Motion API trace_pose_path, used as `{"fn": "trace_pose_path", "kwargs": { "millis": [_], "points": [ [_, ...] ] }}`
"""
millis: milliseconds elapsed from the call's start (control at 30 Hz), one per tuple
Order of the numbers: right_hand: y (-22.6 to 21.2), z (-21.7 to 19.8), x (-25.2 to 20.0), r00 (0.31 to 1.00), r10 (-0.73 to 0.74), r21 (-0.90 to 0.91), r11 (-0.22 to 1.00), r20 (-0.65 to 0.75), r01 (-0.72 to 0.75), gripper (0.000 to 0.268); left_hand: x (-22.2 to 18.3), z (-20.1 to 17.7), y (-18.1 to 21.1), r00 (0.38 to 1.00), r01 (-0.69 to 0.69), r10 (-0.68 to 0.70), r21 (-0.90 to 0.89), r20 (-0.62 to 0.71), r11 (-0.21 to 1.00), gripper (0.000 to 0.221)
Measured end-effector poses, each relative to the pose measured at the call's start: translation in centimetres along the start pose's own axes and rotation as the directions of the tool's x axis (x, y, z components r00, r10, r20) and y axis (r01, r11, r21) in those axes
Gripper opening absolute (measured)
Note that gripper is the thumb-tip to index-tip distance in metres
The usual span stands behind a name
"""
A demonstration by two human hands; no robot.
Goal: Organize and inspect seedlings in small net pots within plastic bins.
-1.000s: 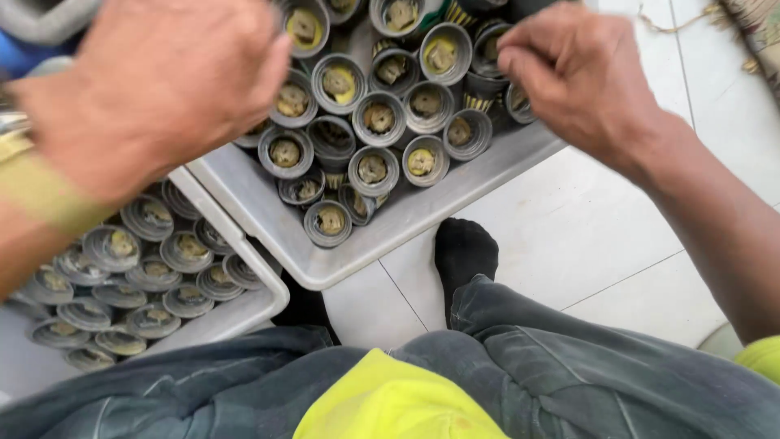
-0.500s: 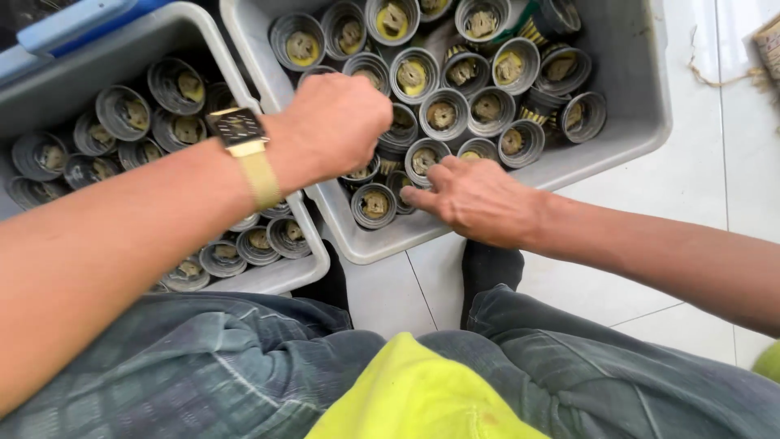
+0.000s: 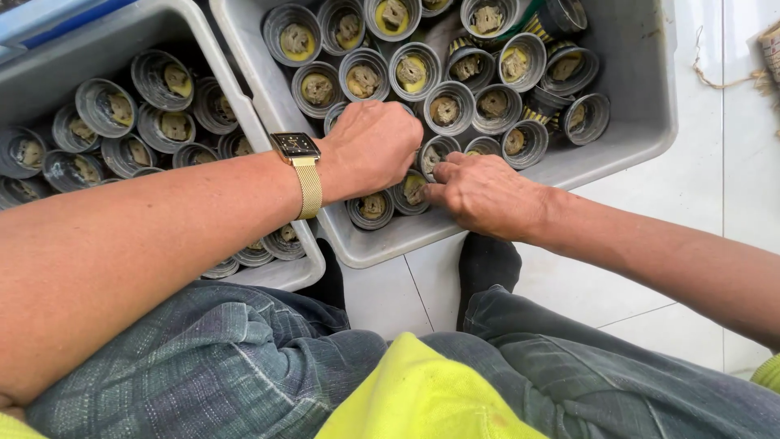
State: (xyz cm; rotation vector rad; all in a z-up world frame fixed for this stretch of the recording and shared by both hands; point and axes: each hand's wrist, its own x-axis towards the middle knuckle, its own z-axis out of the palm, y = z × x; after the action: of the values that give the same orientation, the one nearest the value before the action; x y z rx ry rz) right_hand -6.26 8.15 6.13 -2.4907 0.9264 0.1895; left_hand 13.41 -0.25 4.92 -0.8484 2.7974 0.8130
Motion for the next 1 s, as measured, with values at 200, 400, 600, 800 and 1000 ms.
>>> {"fn": "trace_pose_path", "kwargs": {
  "millis": [200, 400, 600, 800, 1000],
  "points": [
    [0.3, -0.2, 0.2, 0.999, -0.014, 0.036, 0.999, 0.050, 0.012, 0.030, 2.2, -0.1, 1.6, 0.951, 0.308, -0.285, -0.299, 0.119, 0.903, 0.026],
    [-0.1, 0.4, 0.9, 0.998, -0.033, 0.055, 0.998, 0.055, 0.030, 0.021, 3.3, 0.2, 2.0, 0.869, 0.480, -0.393, -0.322, 0.301, 0.816, 0.025],
    [-0.7, 0.6, 2.3, 0.971, 0.059, 0.021, 0.998, 0.232, -0.066, 0.012, 3.7, 0.6, 1.7, 0.902, 0.429, -0.381, -0.329, 0.201, 0.841, 0.017],
    [-1.1, 0.2, 1.8, 0.997, 0.061, 0.214, 0.974, 0.049, -0.070, 0.010, 4.3, 0.9, 1.4, 0.895, 0.444, -0.392, -0.346, 0.212, 0.826, 0.017],
    [-0.8, 1.6, 1.6, 0.984, 0.181, 0.186, 0.966, -0.001, -0.177, 0.009, 4.2, 1.3, 1.4, 0.898, 0.438, -0.388, -0.336, 0.209, 0.834, 0.017]
  ]
}}
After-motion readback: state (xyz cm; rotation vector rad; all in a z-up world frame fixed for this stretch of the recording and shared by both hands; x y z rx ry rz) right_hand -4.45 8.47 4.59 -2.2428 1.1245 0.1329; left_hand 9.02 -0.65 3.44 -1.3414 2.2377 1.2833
